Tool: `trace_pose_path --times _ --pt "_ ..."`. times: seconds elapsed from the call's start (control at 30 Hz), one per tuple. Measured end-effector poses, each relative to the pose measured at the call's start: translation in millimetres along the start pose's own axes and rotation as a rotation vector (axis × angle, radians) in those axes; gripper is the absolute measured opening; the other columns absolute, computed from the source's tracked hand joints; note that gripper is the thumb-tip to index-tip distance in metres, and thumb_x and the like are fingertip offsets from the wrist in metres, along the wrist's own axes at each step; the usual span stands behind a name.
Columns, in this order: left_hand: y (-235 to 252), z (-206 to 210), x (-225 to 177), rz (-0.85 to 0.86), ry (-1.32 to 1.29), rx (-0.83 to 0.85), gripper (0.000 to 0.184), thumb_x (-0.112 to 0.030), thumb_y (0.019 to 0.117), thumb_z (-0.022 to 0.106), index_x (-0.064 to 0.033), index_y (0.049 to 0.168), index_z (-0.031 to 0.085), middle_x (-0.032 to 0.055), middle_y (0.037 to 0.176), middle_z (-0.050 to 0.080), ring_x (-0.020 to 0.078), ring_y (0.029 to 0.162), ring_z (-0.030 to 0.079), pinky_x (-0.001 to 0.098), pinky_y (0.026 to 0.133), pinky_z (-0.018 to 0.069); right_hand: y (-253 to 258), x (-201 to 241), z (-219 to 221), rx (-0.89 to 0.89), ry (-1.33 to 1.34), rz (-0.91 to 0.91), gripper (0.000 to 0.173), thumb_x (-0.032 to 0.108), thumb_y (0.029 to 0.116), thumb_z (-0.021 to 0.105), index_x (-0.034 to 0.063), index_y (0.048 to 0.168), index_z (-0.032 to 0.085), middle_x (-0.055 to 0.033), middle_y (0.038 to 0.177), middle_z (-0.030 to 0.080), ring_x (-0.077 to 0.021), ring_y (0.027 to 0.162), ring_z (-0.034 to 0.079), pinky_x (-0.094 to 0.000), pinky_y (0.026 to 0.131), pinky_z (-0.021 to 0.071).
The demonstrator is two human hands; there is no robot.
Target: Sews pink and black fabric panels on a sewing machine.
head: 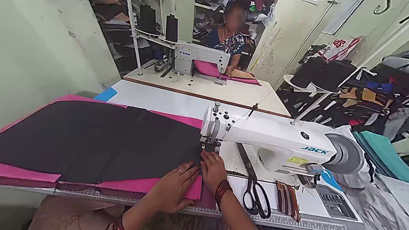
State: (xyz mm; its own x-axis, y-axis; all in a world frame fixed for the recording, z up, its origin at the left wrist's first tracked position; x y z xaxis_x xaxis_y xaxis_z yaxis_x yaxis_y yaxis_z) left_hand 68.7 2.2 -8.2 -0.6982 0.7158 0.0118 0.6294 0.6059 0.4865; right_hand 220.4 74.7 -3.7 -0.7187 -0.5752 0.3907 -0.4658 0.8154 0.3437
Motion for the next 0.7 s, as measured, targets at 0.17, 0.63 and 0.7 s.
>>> trace_pose_path --times 0.17,0.63,0.7 --pt "7 3 9 0.006 0.008 0.009 0.079 -0.064 0.096 0.04 0.002 0.131 0.066 0.0146 0.139 0.065 0.0353 0.132 0.06 0.0478 0.107 0.0496 -1 0 0 -0.039 0.005 -0.037 0.035 0.014 0.0989 0.053 0.0017 0.124 0.074 -0.0106 0.135 0.069 -0.0366 0.126 0.064 -0.0581 0.106 0.0466" --pt "21 11 39 0.035 -0.069 -0.018 0.074 -0.061 0.0969 0.043 0.0011 0.13 0.067 0.0147 0.137 0.066 0.0355 0.13 0.061 0.0482 0.105 0.0511 2 0 1 -0.052 0.015 -0.036 0.034 0.013 0.0983 0.052 0.0017 0.121 0.075 -0.0114 0.132 0.071 -0.0359 0.123 0.066 -0.0584 0.103 0.0485" --pt "24 12 43 0.049 -0.068 -0.028 0.073 -0.06 0.0964 0.045 0.0011 0.129 0.067 0.0145 0.135 0.067 0.0355 0.13 0.061 0.0476 0.105 0.0513 2 -1 2 -0.062 0.01 -0.037 0.033 0.012 0.0979 0.053 0.0015 0.12 0.075 -0.0119 0.13 0.071 -0.0361 0.122 0.066 -0.0587 0.101 0.0494"
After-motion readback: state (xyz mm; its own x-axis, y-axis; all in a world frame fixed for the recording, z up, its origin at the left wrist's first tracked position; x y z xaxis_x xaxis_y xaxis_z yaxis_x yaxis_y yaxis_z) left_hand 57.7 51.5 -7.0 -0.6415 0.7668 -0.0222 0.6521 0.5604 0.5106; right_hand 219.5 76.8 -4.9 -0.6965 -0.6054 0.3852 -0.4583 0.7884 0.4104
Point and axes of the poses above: each hand's wrist, its own y-axis towards the middle knuckle, its own z-axis out of the palm, x = y × z, the point moved 4 cm from there along y, towards the middle knuckle
